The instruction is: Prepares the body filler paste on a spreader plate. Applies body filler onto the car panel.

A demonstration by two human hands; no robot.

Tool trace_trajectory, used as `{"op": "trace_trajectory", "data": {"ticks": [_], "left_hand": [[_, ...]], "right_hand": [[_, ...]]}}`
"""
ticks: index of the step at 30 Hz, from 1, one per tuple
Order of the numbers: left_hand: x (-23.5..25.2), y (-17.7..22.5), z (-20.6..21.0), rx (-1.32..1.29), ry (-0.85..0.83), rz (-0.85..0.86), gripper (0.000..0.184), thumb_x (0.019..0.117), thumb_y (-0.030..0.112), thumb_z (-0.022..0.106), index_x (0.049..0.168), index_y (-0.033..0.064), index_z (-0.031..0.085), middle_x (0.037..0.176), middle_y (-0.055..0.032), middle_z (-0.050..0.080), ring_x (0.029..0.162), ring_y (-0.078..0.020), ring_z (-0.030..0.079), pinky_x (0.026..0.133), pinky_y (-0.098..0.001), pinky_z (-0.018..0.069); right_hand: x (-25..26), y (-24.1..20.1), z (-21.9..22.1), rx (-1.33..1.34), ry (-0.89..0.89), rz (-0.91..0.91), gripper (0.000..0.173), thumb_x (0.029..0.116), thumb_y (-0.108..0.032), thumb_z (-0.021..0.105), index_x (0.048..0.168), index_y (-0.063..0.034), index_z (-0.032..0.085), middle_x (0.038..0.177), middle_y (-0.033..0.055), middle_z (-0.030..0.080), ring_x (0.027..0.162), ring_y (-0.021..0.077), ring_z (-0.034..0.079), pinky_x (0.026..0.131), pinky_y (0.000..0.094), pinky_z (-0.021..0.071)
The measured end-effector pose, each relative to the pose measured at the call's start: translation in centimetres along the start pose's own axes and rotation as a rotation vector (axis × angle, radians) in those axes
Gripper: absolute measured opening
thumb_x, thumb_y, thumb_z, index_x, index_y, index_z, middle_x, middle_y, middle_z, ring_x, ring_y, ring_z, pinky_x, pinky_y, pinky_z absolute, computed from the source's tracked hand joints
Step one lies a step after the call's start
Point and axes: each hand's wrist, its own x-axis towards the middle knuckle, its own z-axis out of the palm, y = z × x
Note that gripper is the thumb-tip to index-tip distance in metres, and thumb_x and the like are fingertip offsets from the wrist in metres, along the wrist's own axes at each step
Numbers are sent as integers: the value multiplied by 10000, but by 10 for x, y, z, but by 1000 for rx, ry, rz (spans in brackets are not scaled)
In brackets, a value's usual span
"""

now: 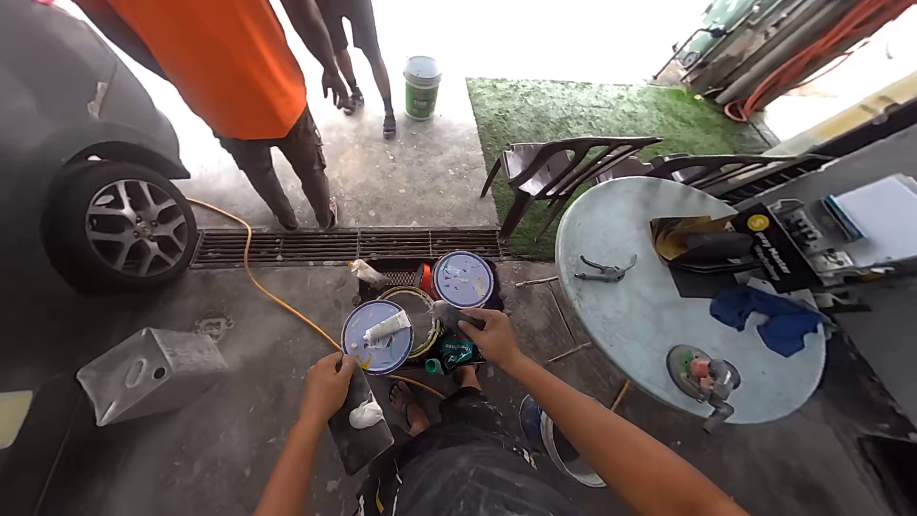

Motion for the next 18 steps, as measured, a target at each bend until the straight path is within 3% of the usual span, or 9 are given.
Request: {"op": "trace_trajectory", "data": {"ticks": [2,4,6,8,10,13,16,18], "left_hand": [[9,12,4,5,-22,14,423,1044,365,434,771,108,631,729,-71,609,751,-246,628,702,-520,486],[18,25,11,-16,-38,42,440,1064,343,417,810,85,666,778,-96,643,806,-258,648,758,-528,495],[27,37,18,-36,-58,58,447,1079,327,402,846,65,679,818,-118,659,845,-270,656,798,-535,500],[32,44,22,-23,-85,43,465,1088,344,383,870,59,679,846,-133,668,874,-286,661,817,-544,500],[31,48,18,-25,-127,5,502,1102,361,351,935,29,689,922,-175,683,956,-322,665,877,-562,499],[16,53,3,-243,-43,25,549,1110,385,315,963,17,694,893,-155,676,907,-270,663,852,-509,515],[-16,94,-29,-691,84,134,655,1110,440,212,916,33,687,774,-78,676,731,-174,669,705,-383,582],[-38,130,-58,-940,77,326,671,1099,485,211,959,54,706,830,-53,710,744,-137,681,702,-329,593]], "right_hand": [[-4,-10,-17,-280,56,-194,206,963,-243,673,1129,-229,794,1033,-27,764,967,125,712,871,436,586],[-7,-24,-35,-386,186,-438,206,970,-232,643,1110,-263,791,1011,-67,748,955,105,688,835,379,584],[-11,-48,-53,-336,312,-621,198,969,-177,648,1083,-245,795,1044,-82,751,1010,85,690,887,341,592],[-17,-74,-68,-153,382,-726,198,955,-111,662,1075,-190,798,1091,-36,758,1063,130,701,945,380,597],[-25,-95,-75,94,410,-760,190,941,-66,673,1073,-135,791,1106,49,762,1065,213,722,944,426,615],[-32,-120,-75,430,367,-685,166,927,-31,710,1072,-67,783,1076,144,764,1028,276,742,899,417,632],[-39,-140,-75,622,260,-571,176,924,0,708,1078,-43,784,1051,140,770,976,218,747,886,362,622],[-42,-153,-76,675,189,-540,188,920,2,708,1079,-56,788,1022,93,774,923,149,737,866,326,616]]}}
